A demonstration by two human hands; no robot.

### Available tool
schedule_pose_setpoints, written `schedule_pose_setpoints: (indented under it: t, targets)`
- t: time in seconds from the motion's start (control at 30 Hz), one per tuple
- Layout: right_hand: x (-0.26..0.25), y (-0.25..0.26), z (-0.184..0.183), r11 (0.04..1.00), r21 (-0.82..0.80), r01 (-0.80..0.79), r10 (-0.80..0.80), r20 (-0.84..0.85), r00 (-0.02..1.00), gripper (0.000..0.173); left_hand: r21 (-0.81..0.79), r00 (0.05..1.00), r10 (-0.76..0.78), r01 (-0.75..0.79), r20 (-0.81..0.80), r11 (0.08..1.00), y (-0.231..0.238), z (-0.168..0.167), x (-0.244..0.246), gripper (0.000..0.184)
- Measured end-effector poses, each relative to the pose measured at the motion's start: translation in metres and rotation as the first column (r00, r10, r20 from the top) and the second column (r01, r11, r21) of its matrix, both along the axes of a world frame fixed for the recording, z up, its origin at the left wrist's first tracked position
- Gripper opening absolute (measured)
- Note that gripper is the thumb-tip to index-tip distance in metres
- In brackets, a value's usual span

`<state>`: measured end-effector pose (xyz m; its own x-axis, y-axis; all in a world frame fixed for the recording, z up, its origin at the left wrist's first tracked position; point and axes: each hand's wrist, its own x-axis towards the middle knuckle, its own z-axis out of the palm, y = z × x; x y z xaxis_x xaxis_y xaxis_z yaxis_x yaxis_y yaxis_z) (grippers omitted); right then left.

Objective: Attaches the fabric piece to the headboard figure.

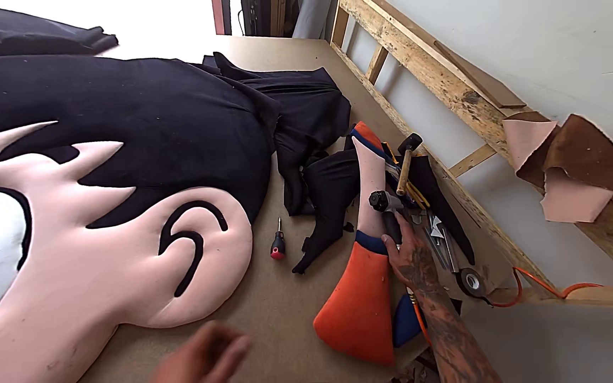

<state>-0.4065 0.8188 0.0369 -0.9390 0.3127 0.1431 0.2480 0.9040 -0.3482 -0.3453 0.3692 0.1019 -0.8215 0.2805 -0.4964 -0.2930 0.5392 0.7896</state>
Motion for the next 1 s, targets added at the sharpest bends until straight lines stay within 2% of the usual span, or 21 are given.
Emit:
schedule_pose_setpoints:
  t: [0.07, 0.13, 0.2, 0.33, 0.47, 0.63, 0.8, 0.87, 0.93, 1.0]
  targets:
    - [0.012, 0.001, 0.015, 0.996, -0.077, -0.042, 0.035, -0.088, 0.996, 0.062, -0.092, 0.976, -0.210, 0.204, -0.056, 0.975, 0.073, -0.017, -0.019, 0.060]
    - [0.026, -0.001, 0.035, 0.992, -0.106, -0.065, 0.046, -0.167, 0.985, 0.063, -0.170, 0.940, -0.320, 0.298, -0.115, 0.939, 0.131, -0.028, -0.040, 0.072]
    - [0.037, 0.003, 0.056, 0.998, -0.051, -0.028, 0.016, -0.207, 0.978, 0.065, -0.211, 0.920, -0.369, 0.338, -0.129, 0.917, 0.179, -0.034, -0.068, 0.079]
    - [0.028, 0.039, 0.063, 0.986, 0.070, 0.150, -0.138, -0.153, 0.979, 0.065, -0.223, 0.938, -0.338, 0.315, -0.073, 0.922, 0.256, -0.044, -0.118, 0.073]
    - [0.006, 0.073, 0.037, 0.929, 0.137, 0.345, -0.349, 0.012, 0.937, 0.065, -0.288, 0.955, -0.298, 0.283, -0.007, 0.915, 0.297, -0.048, -0.143, 0.058]
    - [-0.005, 0.081, 0.008, 0.889, 0.221, 0.401, -0.431, 0.110, 0.895, 0.066, -0.243, 0.955, -0.284, 0.297, 0.085, 0.924, 0.296, -0.056, -0.148, 0.059]
    - [-0.005, 0.075, 0.005, 0.893, 0.300, 0.336, -0.379, 0.093, 0.921, 0.073, -0.203, 0.935, -0.337, 0.353, 0.110, 0.913, 0.242, -0.044, -0.140, 0.059]
    - [-0.010, 0.066, 0.022, 0.919, 0.290, 0.266, -0.281, 0.013, 0.960, 0.072, -0.207, 0.929, -0.356, 0.371, 0.106, 0.905, 0.214, -0.035, -0.133, 0.059]
    - [-0.029, 0.050, 0.042, 0.977, 0.190, 0.098, -0.084, -0.079, 0.993, 0.064, -0.213, 0.933, -0.343, 0.359, 0.107, 0.909, 0.187, -0.030, -0.123, 0.058]
    - [-0.069, 0.033, 0.055, 0.995, 0.062, -0.083, 0.089, -0.092, 0.992, 0.054, -0.242, 0.940, -0.325, 0.340, 0.100, 0.909, 0.163, -0.029, -0.109, 0.058]
